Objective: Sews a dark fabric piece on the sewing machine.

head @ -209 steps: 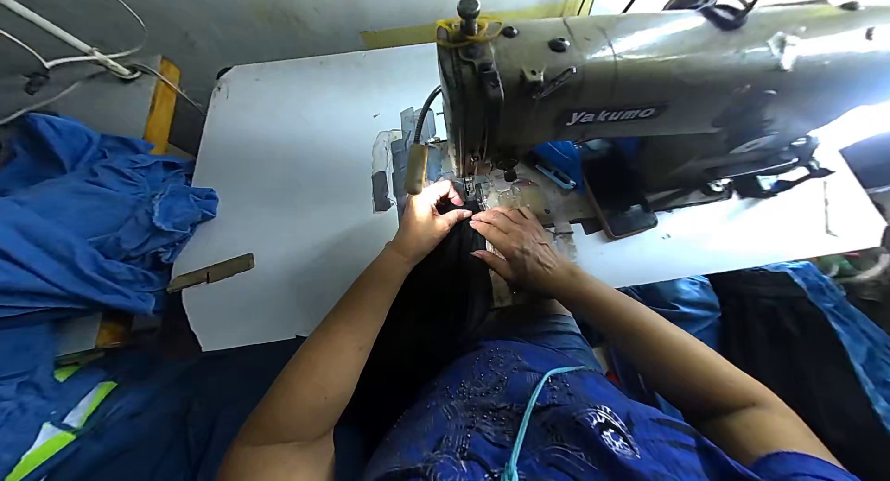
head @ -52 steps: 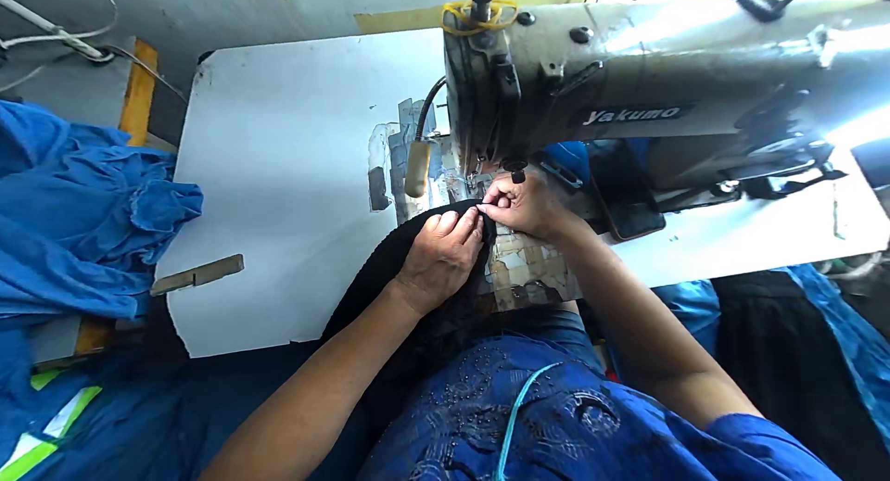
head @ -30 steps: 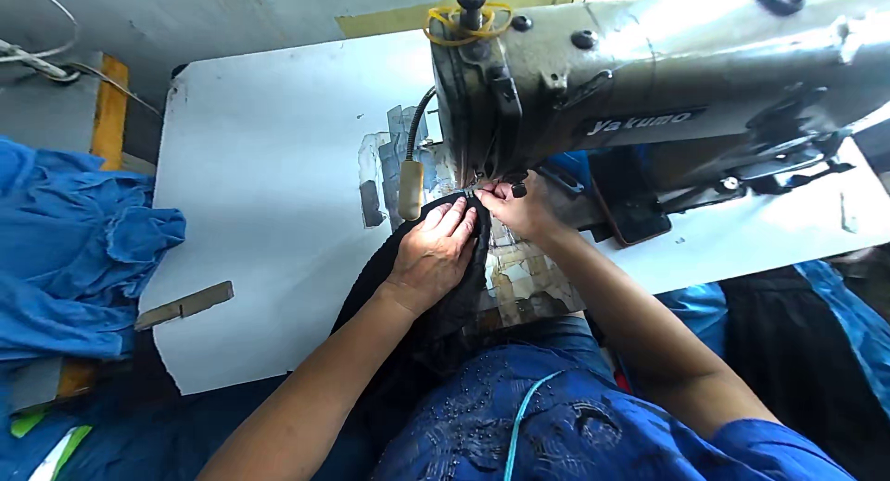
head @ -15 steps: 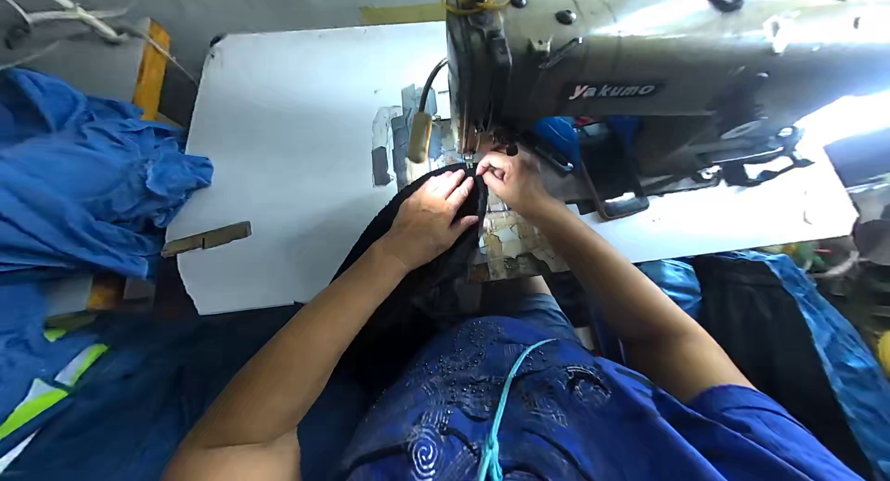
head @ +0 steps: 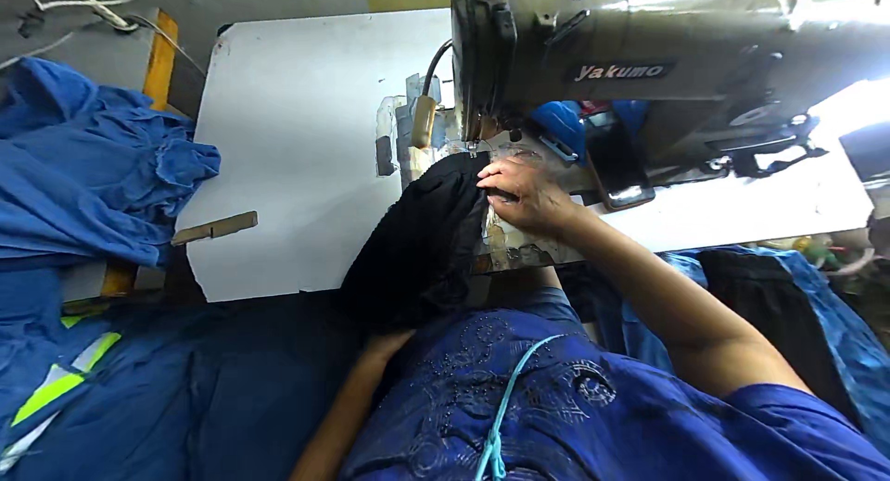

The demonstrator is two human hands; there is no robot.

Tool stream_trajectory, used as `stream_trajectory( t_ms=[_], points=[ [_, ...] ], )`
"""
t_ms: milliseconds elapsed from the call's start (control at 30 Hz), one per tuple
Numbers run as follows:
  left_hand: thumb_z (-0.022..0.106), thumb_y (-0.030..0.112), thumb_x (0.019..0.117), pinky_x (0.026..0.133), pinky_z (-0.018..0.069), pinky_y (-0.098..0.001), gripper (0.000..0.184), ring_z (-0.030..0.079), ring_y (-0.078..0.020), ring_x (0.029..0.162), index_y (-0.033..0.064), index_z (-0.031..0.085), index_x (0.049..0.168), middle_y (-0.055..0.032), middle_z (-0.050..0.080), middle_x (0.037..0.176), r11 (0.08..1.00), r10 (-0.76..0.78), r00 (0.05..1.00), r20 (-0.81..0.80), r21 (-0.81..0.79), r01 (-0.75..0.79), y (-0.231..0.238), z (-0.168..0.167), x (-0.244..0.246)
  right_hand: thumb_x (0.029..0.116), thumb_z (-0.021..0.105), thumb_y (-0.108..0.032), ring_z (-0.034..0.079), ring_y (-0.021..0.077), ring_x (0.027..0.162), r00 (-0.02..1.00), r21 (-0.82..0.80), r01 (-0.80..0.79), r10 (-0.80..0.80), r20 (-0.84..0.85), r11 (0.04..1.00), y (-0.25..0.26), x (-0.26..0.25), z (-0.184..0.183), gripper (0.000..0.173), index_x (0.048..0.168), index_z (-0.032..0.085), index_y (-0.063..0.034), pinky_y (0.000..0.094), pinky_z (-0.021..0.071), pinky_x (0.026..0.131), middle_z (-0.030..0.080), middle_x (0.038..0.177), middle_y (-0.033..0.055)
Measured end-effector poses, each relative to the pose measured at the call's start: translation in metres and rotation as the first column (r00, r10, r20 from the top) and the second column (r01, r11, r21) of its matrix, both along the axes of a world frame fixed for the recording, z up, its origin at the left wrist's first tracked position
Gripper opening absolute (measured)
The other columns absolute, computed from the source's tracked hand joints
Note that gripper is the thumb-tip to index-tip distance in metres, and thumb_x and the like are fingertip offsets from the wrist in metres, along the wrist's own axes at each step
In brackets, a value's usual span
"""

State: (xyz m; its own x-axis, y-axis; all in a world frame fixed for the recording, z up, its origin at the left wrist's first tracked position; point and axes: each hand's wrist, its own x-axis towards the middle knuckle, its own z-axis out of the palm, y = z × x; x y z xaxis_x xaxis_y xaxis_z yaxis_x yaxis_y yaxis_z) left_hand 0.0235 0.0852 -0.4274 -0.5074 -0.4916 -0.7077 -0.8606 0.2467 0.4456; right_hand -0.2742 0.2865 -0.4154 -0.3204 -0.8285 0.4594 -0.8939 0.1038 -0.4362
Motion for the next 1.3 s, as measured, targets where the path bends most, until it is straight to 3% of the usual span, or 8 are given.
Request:
stream_trajectory(
  t_ms=[133, 200, 300, 533, 700, 867, 1033, 1300],
  points=[
    [0.077, 0.009, 0.0870, 0.101, 0.0505, -0.0449, 0.047, 0.065, -0.0258, 0.112, -0.0111, 0.060, 0.126, -0.0234, 0.068, 0.117, 0.950, -0.311, 0.923, -0.227, -0.067, 0.304, -0.046, 0.030, 0.024, 0.0918, 0.062, -0.016, 0.066, 0.0302, 0.116, 1.000, -0.006, 0.004, -0.004, -0.006, 1.000, 0.000, -0.002, -0.002, 0.028, 0.111, 0.075, -0.0008, 0.0441, 0.0517, 0.101, 0.071, 0.121, 0.0154],
    [0.084, 0.031, 0.0698, 0.088, 0.0572, -0.0488, 0.059, 0.070, -0.0237, 0.098, -0.0029, 0.066, 0.115, -0.0142, 0.072, 0.102, 0.817, -0.559, 0.784, -0.269, -0.342, 0.465, -0.091, 0.070, 0.031, 0.0912, 0.062, -0.017, 0.066, 0.0304, 0.115, 1.000, -0.013, 0.009, -0.009, 0.002, 1.000, -0.002, -0.002, -0.003, 0.028, 0.110, 0.074, -0.0004, 0.0449, 0.0526, 0.099, 0.072, 0.119, 0.0156],
    [0.072, 0.038, 0.0744, 0.066, 0.0522, -0.0619, 0.050, 0.069, -0.0402, 0.078, -0.0048, 0.069, 0.099, -0.0221, 0.069, 0.084, 0.459, -0.783, 0.608, -0.134, -0.784, 0.418, -0.151, 0.141, 0.029, 0.0924, 0.063, -0.017, 0.066, 0.0310, 0.113, 1.000, -0.005, 0.005, -0.005, 0.007, 1.000, -0.003, -0.001, -0.002, 0.027, 0.110, 0.075, -0.0005, 0.0453, 0.0529, 0.097, 0.072, 0.116, 0.0160],
    [0.059, 0.004, 0.0918, 0.086, 0.0430, -0.0745, 0.035, 0.057, -0.0654, 0.102, -0.0149, 0.049, 0.120, -0.0435, 0.055, 0.109, 0.019, -0.861, 0.506, 0.055, -0.990, 0.140, -0.217, 0.189, -0.086, 0.0982, 0.060, -0.020, 0.066, 0.0298, 0.111, 0.998, 0.013, 0.034, -0.033, -0.046, 0.999, -0.004, 0.006, -0.001, 0.026, 0.110, 0.077, -0.0048, 0.0432, 0.0527, 0.096, 0.071, 0.117, 0.0138],
    [0.068, 0.000, 0.0878, 0.114, 0.0238, -0.0748, 0.072, 0.036, -0.0606, 0.140, -0.0135, 0.036, 0.151, -0.0402, 0.037, 0.152, 0.255, -0.871, 0.491, -0.033, -0.884, 0.391, -0.147, 0.152, -0.127, 0.0989, 0.060, -0.022, 0.066, 0.0298, 0.109, 0.998, -0.014, 0.038, -0.039, -0.040, 0.999, -0.003, 0.006, -0.003, 0.027, 0.110, 0.078, -0.0051, 0.0434, 0.0529, 0.095, 0.072, 0.118, 0.0137],
    [0.045, 0.009, 0.1026, 0.115, 0.0356, -0.0585, 0.032, 0.062, -0.0367, 0.124, -0.0015, 0.072, 0.116, -0.0197, 0.070, 0.123, 0.373, -0.925, 0.057, -0.375, -0.876, 0.307, -0.040, 0.081, -0.149, 0.0966, 0.063, -0.022, 0.066, 0.0287, 0.111, 0.999, -0.016, 0.050, -0.050, 0.000, 0.999, -0.004, 0.005, -0.002, 0.025, 0.109, 0.076, -0.0046, 0.0421, 0.0528, 0.096, 0.071, 0.118, 0.0131],
    [0.065, 0.010, 0.0961, 0.095, 0.0525, -0.0510, 0.019, 0.068, -0.0354, 0.105, -0.0012, 0.071, 0.111, -0.0183, 0.072, 0.108, 0.462, -0.883, 0.122, -0.454, -0.790, 0.403, -0.047, 0.057, -0.187, 0.0943, 0.065, -0.022, 0.066, 0.0280, 0.112, 0.998, -0.020, 0.044, -0.043, 0.034, 0.999, -0.004, 0.004, -0.002, 0.025, 0.109, 0.075, -0.0043, 0.0422, 0.0527, 0.097, 0.071, 0.117, 0.0130],
    [0.052, 0.007, 0.0993, 0.062, 0.0549, -0.0500, 0.019, 0.068, -0.0364, 0.075, -0.0031, 0.067, 0.095, -0.0181, 0.065, 0.082, 0.304, -0.952, 0.162, -0.261, -0.878, 0.369, -0.017, 0.078, -0.159, 0.0923, 0.066, -0.018, 0.067, 0.0277, 0.110, 0.998, -0.017, 0.046, -0.045, 0.048, 0.999, -0.005, 0.004, -0.001, 0.024, 0.110, 0.074, -0.0036, 0.0429, 0.0540, 0.095, 0.071, 0.114, 0.0123]
  ],
)
